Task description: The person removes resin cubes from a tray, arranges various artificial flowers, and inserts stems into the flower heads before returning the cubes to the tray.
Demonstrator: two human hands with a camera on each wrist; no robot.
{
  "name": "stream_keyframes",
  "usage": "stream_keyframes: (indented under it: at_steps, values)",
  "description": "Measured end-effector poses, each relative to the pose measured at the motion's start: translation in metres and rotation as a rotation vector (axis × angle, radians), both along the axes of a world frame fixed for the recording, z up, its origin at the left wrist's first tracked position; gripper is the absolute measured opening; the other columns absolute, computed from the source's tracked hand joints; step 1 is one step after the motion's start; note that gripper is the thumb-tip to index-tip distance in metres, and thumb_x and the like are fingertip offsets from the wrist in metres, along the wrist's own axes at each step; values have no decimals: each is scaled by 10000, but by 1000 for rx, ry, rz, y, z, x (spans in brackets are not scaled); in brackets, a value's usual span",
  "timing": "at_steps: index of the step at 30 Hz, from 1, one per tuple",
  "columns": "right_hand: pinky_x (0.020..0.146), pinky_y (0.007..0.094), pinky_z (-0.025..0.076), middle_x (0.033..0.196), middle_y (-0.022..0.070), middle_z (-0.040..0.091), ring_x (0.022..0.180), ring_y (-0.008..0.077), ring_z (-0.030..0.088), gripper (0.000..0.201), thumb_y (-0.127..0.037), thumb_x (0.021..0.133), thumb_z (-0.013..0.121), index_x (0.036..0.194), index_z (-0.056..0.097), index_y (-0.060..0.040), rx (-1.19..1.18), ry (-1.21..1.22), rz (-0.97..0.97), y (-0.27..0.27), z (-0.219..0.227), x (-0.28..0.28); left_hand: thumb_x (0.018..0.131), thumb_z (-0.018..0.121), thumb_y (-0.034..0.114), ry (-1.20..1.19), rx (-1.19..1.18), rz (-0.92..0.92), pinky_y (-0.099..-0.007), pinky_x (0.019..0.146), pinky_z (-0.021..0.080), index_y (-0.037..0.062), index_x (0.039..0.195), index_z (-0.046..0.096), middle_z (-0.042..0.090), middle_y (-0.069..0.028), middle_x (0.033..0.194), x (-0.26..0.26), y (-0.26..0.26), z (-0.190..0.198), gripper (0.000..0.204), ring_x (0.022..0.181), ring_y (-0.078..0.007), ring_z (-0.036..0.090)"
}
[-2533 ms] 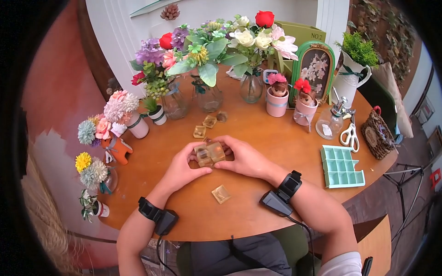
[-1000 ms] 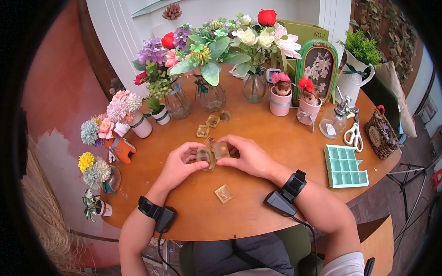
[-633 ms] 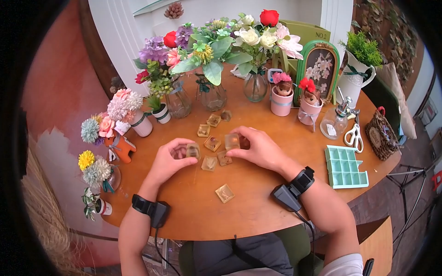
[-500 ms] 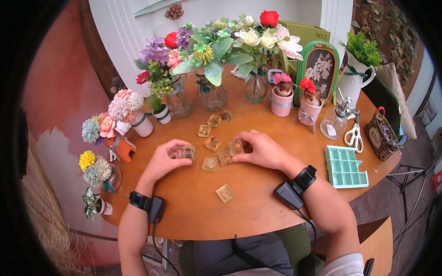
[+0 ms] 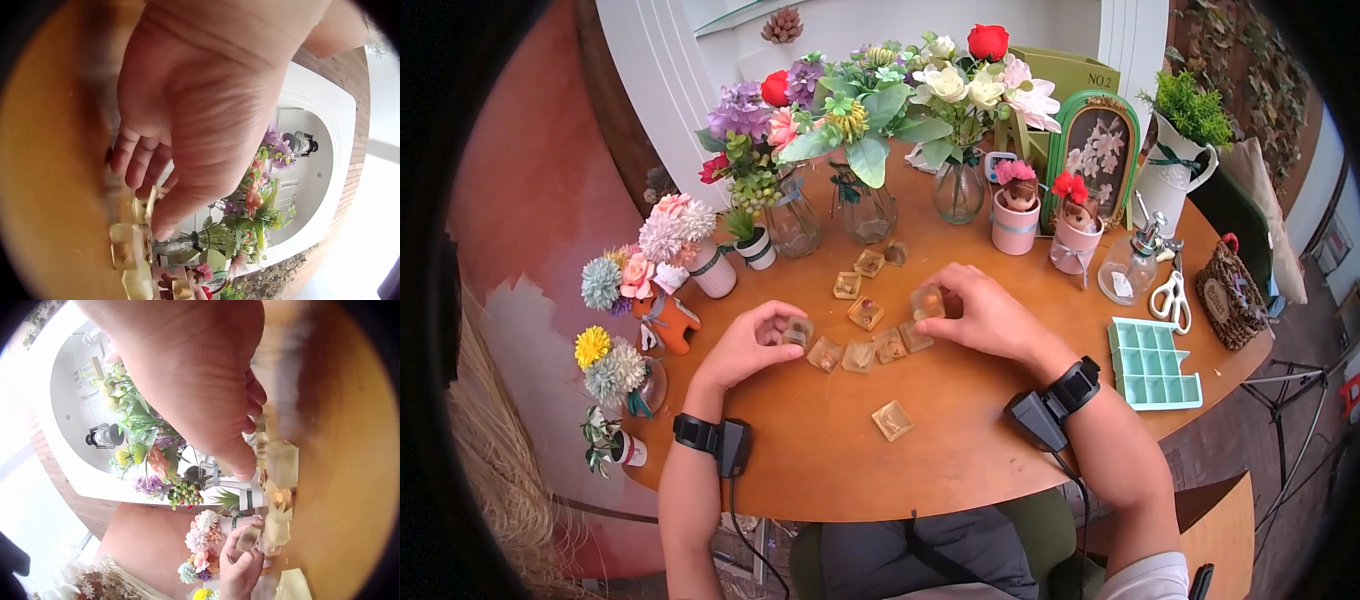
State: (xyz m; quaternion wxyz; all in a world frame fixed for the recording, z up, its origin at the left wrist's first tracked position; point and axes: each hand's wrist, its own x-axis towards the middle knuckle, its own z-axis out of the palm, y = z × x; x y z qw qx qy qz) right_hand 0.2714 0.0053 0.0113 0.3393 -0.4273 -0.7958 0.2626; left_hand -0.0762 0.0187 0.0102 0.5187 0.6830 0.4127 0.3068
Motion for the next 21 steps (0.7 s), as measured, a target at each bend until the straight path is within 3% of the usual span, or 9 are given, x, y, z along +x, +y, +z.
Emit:
stream_keyframes:
  at_steps: [2,4,6,10,12,14,16,17,21]
  values:
    - [847,385,490,1019,128,614,969,291,575,428,-274,804,788,1123,631,-36,5,-154,-55,2,3,7,781,824,97,61,27,31,-188,661,439,44,1165,635,530,29,880,-9,2,3,431,725,-49,498]
    - [897,390,473,1052,136,611,1037,308,550,444,-288,796,793,1118,636,-25,-64,-243,-79,1,5,14,755,831,101,314,191,-44,-222,719,449,68,1132,654,507,11,920,-17,4,5,417,798,-88,506]
    - [948,392,462,1122,144,595,1095,329,524,459,-295,793,798,1134,646,-27,34,-335,24,4,-1,21,750,829,107,361,244,-63,-241,750,451,76,1123,659,508,-4,951,-17,4,5,411,853,-114,509]
    - [1034,404,421,1237,141,567,1178,334,493,471,-324,793,804,1133,648,-37,-18,-358,23,-3,2,13,747,827,141,481,319,-112,-303,863,454,80,1120,663,529,-53,1044,-6,-5,12,413,1001,-203,508]
    - [1041,409,423,1288,154,532,1208,343,477,540,-345,797,801,1219,622,-58,24,-410,32,-3,-1,12,739,843,173,510,391,-121,-292,849,441,84,1140,661,530,-42,1064,-5,-3,6,449,995,-190,498]
    - [1039,407,424,1273,164,536,1206,351,479,573,-361,805,793,1255,605,-62,63,-363,41,-6,-3,9,731,859,206,538,462,-132,-282,835,428,89,1159,659,532,-32,1084,-2,-6,2,487,990,-176,488]
    - [1036,406,426,1258,174,539,1205,360,480,605,-377,813,785,1291,587,-65,103,-314,48,-10,-4,2,705,877,238,486,605,-109,-311,900,429,103,1229,624,545,-59,1129,11,-12,1,597,1063,-225,495]
    - [1041,418,421,1263,179,538,1218,365,474,629,-394,823,772,1325,565,-78,137,-247,87,-12,-4,-3,711,869,306,481,544,-142,-362,983,394,120,1291,591,541,-80,1168,19,-16,5,669,1130,-265,478]
    - [1016,439,406,1242,161,549,1180,354,484,585,-418,866,720,1343,569,-115,246,-247,182,-14,-9,-23,779,801,389,513,690,-149,-408,1029,329,132,1289,603,527,-67,1156,51,-34,-4,605,1140,-268,452]
